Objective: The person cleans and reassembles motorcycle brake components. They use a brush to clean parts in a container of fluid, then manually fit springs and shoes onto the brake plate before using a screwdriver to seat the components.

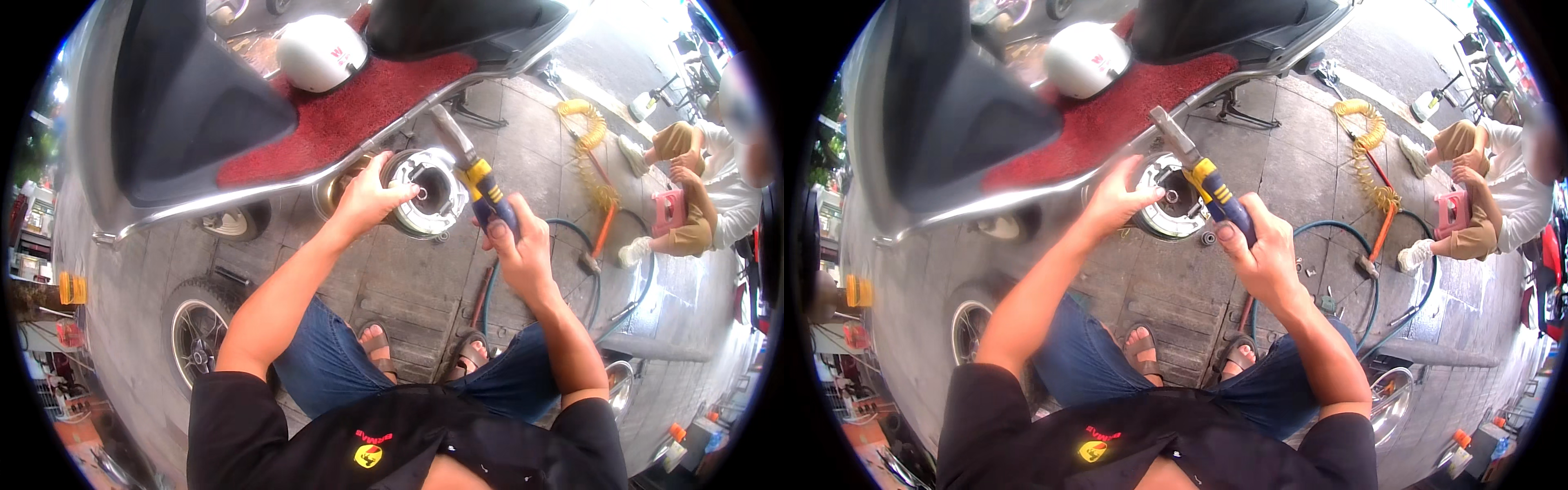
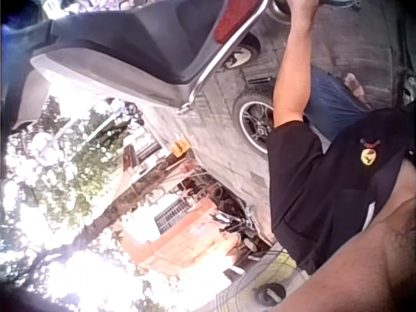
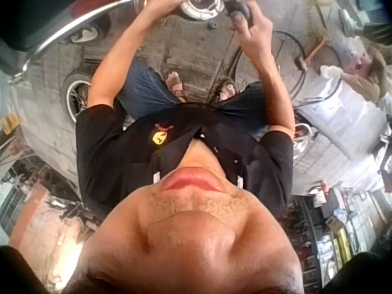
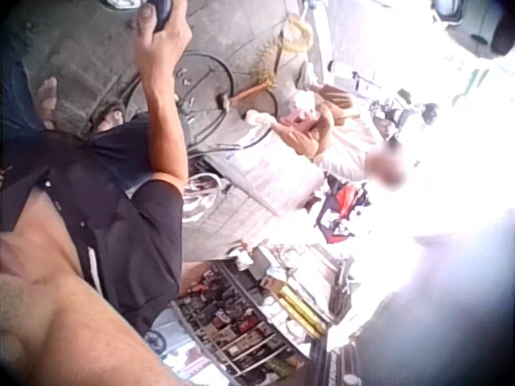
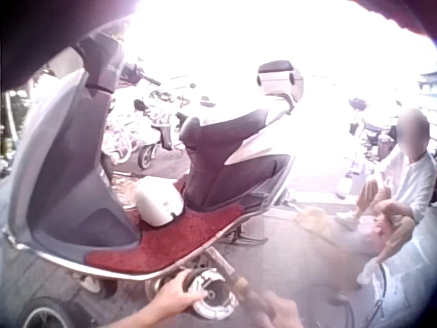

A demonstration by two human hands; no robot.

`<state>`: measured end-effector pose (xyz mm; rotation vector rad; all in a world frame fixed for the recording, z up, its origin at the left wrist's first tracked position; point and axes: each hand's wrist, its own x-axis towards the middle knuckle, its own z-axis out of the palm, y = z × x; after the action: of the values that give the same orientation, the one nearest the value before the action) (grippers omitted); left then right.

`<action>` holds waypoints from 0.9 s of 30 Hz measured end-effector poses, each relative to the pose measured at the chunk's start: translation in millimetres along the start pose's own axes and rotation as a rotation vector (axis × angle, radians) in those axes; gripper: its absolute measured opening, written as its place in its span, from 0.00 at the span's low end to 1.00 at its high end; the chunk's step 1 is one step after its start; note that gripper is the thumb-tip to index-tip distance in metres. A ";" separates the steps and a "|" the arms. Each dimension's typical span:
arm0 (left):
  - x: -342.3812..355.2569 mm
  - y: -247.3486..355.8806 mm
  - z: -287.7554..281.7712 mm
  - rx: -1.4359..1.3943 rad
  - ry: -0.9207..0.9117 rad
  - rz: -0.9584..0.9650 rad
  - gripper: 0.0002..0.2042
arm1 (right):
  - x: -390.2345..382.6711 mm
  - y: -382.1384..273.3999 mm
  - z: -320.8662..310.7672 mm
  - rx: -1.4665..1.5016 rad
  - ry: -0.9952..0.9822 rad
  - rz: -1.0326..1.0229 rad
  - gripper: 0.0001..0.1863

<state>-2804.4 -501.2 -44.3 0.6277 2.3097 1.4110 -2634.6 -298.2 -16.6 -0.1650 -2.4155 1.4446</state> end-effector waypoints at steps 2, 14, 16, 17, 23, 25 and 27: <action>-1.3 -3.0 -1.4 0.088 0.011 -0.033 0.44 | 1.0 2.0 3.7 -0.047 0.002 -0.027 0.23; 6.4 -15.7 1.8 0.111 0.051 -0.036 0.45 | 3.3 -20.9 -6.6 -0.141 -0.031 0.003 0.18; 5.6 -14.2 3.0 0.061 0.024 -0.070 0.45 | 16.9 -8.6 8.7 -0.423 -0.173 0.242 0.20; 5.7 -13.2 2.9 0.044 -0.011 -0.091 0.45 | 13.8 -5.2 11.3 -0.287 -0.149 0.219 0.20; 7.0 -11.6 7.5 0.059 -0.007 -0.093 0.43 | 2.2 -0.9 -3.4 -0.078 -0.036 -0.034 0.21; 7.3 -11.3 7.8 0.075 -0.001 -0.089 0.43 | 0.3 -5.6 -6.8 -0.082 -0.023 -0.038 0.20; 6.2 -11.7 7.8 0.076 -0.010 -0.104 0.42 | 3.3 -7.5 -2.3 -0.121 0.009 -0.082 0.20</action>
<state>-2807.7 -496.8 -58.6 0.5260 2.3619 1.2757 -2636.4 -299.1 -8.3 -0.0994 -2.4729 1.2604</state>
